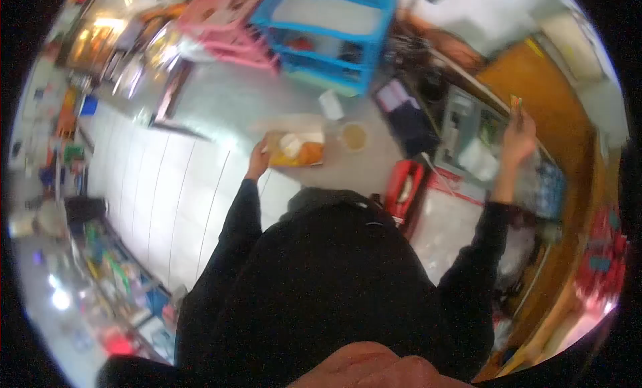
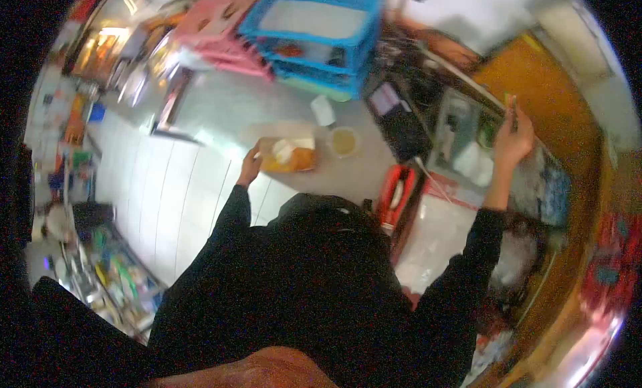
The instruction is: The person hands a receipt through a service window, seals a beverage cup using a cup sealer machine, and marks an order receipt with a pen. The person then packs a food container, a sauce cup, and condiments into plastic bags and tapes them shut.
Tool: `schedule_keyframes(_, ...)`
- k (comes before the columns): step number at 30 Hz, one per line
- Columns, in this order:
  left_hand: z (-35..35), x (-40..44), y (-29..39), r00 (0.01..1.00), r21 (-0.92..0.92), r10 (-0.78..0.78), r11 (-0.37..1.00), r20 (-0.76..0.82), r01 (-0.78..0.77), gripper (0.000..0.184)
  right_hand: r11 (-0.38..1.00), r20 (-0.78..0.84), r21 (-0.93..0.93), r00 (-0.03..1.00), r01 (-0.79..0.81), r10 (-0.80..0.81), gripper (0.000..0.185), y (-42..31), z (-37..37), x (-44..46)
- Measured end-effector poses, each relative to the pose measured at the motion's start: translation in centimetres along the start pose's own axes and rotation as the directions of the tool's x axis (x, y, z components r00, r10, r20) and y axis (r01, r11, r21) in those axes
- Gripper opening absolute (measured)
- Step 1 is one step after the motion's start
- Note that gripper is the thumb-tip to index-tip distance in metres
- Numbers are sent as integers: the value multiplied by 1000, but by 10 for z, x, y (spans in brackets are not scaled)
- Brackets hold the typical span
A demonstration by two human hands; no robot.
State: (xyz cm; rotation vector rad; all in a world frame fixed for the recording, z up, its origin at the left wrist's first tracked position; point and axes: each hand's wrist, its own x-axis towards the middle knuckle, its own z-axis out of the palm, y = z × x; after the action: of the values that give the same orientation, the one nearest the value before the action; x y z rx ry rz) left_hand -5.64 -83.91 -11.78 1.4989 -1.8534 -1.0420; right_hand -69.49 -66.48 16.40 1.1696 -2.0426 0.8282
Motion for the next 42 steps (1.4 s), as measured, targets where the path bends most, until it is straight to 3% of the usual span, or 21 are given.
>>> schedule_keyframes(3,-15,-12,20,930,-323,-359,874,76,364,33,860,140,493,964,130,-226,10,-142,-12,-26)
schedule_keyframes(5,-13,-10,23,910,-454,-402,796,97,400,34,616,322,787,863,-16,-388,8,-237,-12,-61)
schedule_keyframes(8,-8,-5,23,920,-505,-382,780,83,369,36,599,544,774,697,-205,-466,24,-320,54,-162)
schedule_keyframes(10,-8,-3,20,926,-476,-376,808,37,347,36,666,444,746,737,11,-509,27,-350,86,-195)
schedule_keyframes(12,-2,9,3,888,-387,-294,910,-354,147,33,731,327,662,812,167,-483,28,-371,92,-189)
schedule_keyframes(14,-13,27,16,816,-170,-57,984,-575,-50,34,816,196,532,905,224,-377,28,-390,81,-162)
schedule_keyframes(15,-36,35,53,799,-23,112,988,-591,-155,35,804,374,590,861,66,-346,31,-390,90,-162)
schedule_keyframes(16,-51,40,75,766,122,275,960,-581,-252,37,786,542,611,775,-100,-323,35,-384,110,-162)
schedule_keyframes(17,-56,47,72,936,-68,118,987,-332,-148,40,761,690,592,655,-264,-309,39,-376,130,-164)
schedule_keyframes(19,-66,58,73,986,-234,-71,966,151,106,46,816,951,220,-70,-535,-302,53,-352,191,-185)
schedule_keyframes(21,-73,40,98,916,-109,-169,969,364,222,55,906,958,67,-226,-417,-175,64,-357,198,-201)
schedule_keyframes(22,-69,24,112,893,-2,-213,972,396,233,59,956,994,108,22,-274,-106,69,-365,168,-226)
schedule_keyframes(23,-20,13,53,991,426,-81,904,105,29,59,987,959,107,276,-121,-70,74,-371,148,-241)
schedule_keyframes(26,10,-24,23,977,-23,-163,985,139,168,56,984,964,-50,249,-171,92,78,-365,164,-314)
schedule_keyframes(28,22,-35,13,983,-473,-100,866,152,161,54,804,956,150,291,-576,29,83,-350,170,-344)
schedule_keyframes(30,19,-23,1,979,-425,-114,887,171,178,52,567,968,216,250,-795,-19,86,-339,177,-344)
schedule_keyframes(32,12,-15,-3,969,-493,-168,837,182,237,46,429,991,123,88,-895,-100,85,-344,160,-307)
schedule_keyframes(34,-8,-3,13,950,-660,-245,684,193,311,39,408,989,98,44,-908,-139,72,-351,148,-281)
schedule_keyframes(38,-59,17,39,830,-406,-423,730,365,550,41,426,993,-58,-96,-903,-67,54,-336,153,-269)
schedule_keyframes(41,-79,20,66,761,-497,-480,576,437,649,41,369,959,-280,-277,-886,62,53,-342,136,-240)
schedule_keyframes(42,-70,24,53,760,-499,-447,575,472,648,41,393,966,-249,-258,-885,31,52,-341,135,-243)
